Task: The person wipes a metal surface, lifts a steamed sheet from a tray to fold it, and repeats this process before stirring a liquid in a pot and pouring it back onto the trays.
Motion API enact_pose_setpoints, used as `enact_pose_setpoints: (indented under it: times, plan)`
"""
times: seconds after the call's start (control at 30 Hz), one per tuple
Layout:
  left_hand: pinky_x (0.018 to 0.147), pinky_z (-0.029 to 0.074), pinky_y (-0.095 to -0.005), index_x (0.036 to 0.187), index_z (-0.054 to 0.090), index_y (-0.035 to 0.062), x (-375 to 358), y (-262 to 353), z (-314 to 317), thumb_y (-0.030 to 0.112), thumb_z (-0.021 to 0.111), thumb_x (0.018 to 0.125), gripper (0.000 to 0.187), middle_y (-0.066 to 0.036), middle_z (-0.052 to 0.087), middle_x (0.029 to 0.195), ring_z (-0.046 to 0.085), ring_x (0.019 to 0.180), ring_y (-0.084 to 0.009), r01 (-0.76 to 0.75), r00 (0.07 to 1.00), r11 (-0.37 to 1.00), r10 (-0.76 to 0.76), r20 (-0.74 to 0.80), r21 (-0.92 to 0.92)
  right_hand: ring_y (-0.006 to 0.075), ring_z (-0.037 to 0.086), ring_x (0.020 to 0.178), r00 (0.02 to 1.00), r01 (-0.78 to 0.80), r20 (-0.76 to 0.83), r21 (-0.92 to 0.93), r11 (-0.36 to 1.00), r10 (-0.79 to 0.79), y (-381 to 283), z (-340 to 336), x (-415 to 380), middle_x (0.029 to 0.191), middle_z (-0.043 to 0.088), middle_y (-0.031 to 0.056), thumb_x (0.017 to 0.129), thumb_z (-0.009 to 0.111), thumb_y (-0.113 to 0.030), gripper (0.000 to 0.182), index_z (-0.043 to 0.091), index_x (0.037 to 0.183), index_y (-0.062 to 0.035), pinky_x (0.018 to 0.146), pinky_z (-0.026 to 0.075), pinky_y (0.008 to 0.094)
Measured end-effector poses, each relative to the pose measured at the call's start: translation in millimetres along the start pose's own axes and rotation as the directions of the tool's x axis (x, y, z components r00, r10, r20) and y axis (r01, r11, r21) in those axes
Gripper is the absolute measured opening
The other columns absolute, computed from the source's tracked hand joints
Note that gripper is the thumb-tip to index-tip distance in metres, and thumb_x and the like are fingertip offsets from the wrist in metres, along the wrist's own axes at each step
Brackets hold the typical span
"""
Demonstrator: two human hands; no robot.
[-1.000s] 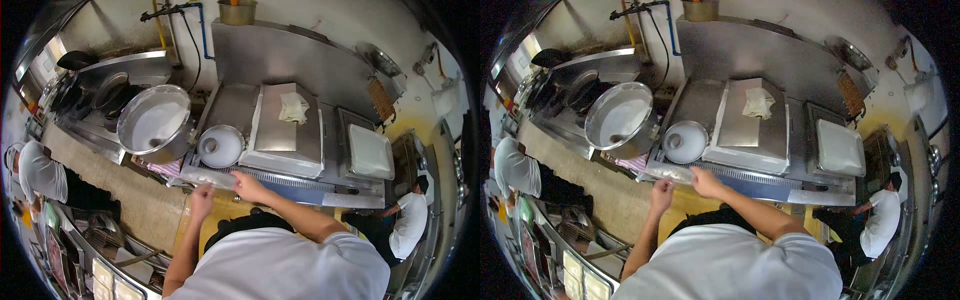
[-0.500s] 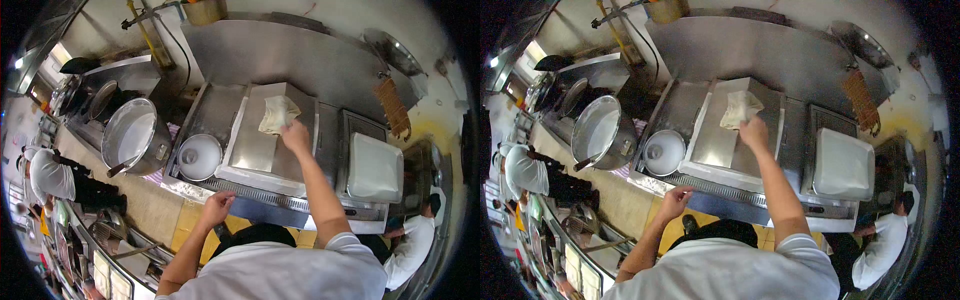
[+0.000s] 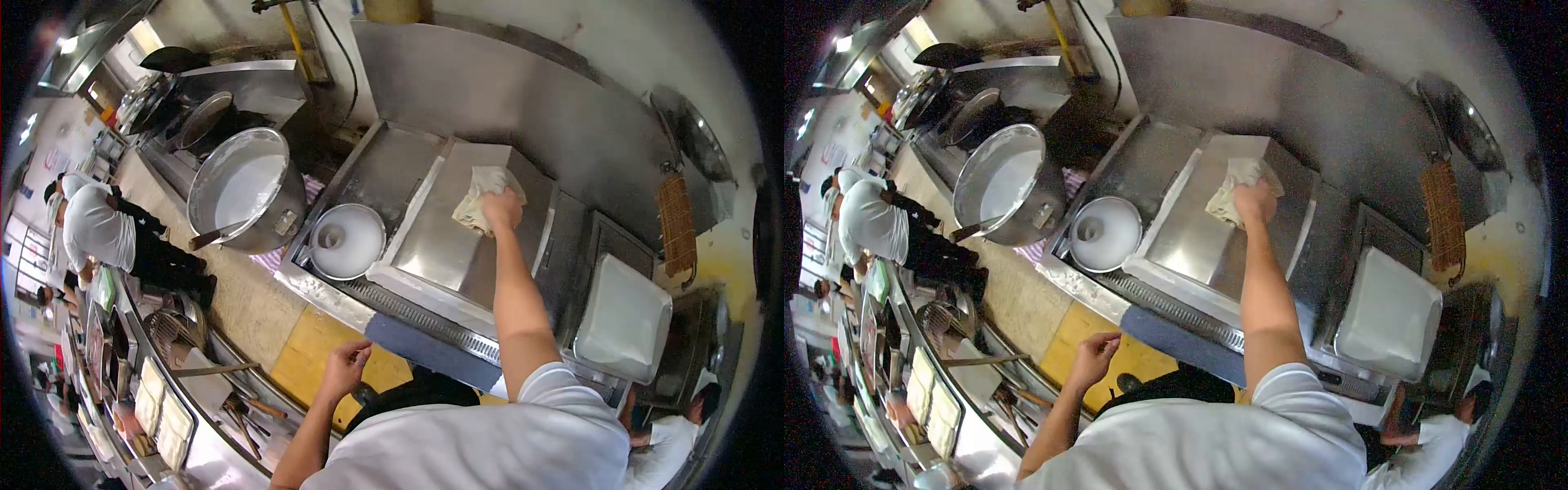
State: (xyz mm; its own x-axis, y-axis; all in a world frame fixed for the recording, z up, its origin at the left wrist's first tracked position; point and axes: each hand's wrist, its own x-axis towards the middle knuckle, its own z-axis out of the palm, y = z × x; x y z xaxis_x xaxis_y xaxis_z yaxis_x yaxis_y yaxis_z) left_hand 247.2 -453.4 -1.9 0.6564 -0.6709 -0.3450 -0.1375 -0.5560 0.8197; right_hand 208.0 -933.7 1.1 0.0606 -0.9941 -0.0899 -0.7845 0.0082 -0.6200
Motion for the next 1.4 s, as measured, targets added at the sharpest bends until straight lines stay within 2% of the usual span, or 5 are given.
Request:
enact_pose_setpoints:
  times: [0.3, 0.5, 1.0, 1.2, 1.4]
  plan:
    - [0.076, 0.055, -0.0317, 0.116, 0.073, 0.0, -43, -47, -26, 0.019, 0.068, 0.098, 0.027, -0.013, 0.076, 0.097, 0.068, 0.083, -0.016, -0.005, 0.978, 0.983, -0.034, -0.205, -0.185, 0.0459, 0.067, 0.106, 0.957, 0.236, -0.207, 0.163, 0.958, -0.201, -19, -43, -59, 0.111, 0.07, 0.0285, 0.081, 0.072, -0.028, 0.046, 0.067, 0.115, 0.004, 0.091, 0.051, 0.0488]
    - [0.077, 0.056, -0.0333, 0.117, 0.073, -0.0003, -71, -63, -65, 0.02, 0.068, 0.099, 0.028, -0.015, 0.076, 0.097, 0.07, 0.085, -0.0171, -0.006, 0.974, 0.991, -0.025, -0.224, -0.135, 0.0457, 0.068, 0.094, 0.774, 0.588, -0.444, 0.239, 0.773, -0.451, -79, -119, -147, 0.099, 0.071, 0.028, 0.08, 0.075, -0.025, 0.038, 0.066, 0.101, 0.0055, 0.083, 0.052, 0.0478]
    - [0.085, 0.054, -0.0301, 0.118, 0.072, 0.0001, -241, -148, -186, 0.016, 0.066, 0.1, 0.024, -0.01, 0.076, 0.104, 0.068, 0.093, -0.0143, -0.204, 0.818, 0.953, 0.039, -0.574, -0.226, 0.0146, 0.062, 0.076, 0.333, 0.896, -0.535, 0.437, 0.083, -0.777, -208, -211, -482, 0.084, 0.072, 0.0082, 0.082, 0.083, -0.017, 0.026, 0.069, 0.097, -0.0001, 0.073, 0.05, 0.0313]
    - [0.084, 0.055, -0.0299, 0.117, 0.072, -0.0008, -345, -191, -196, 0.015, 0.067, 0.099, 0.025, -0.011, 0.076, 0.101, 0.069, 0.091, -0.0149, -0.121, 0.581, 0.947, -0.175, -0.795, -0.297, 0.0175, 0.062, 0.068, -0.104, 0.84, -0.215, 0.504, -0.201, -0.971, -234, -138, -599, 0.078, 0.067, 0.0109, 0.083, 0.082, -0.013, 0.022, 0.065, 0.09, -0.0006, 0.065, 0.049, 0.0324]
    - [0.08, 0.055, -0.0338, 0.115, 0.073, 0.0025, -414, -235, -168, 0.018, 0.069, 0.097, 0.024, -0.017, 0.076, 0.1, 0.071, 0.087, -0.0194, -0.048, 0.254, 0.865, -0.472, -0.844, -0.499, 0.041, 0.063, 0.072, -0.565, 0.607, -0.129, 0.604, -0.517, -0.815, -261, -8, -721, 0.077, 0.062, 0.018, 0.077, 0.082, -0.016, 0.026, 0.062, 0.084, -0.0022, 0.064, 0.051, 0.0432]
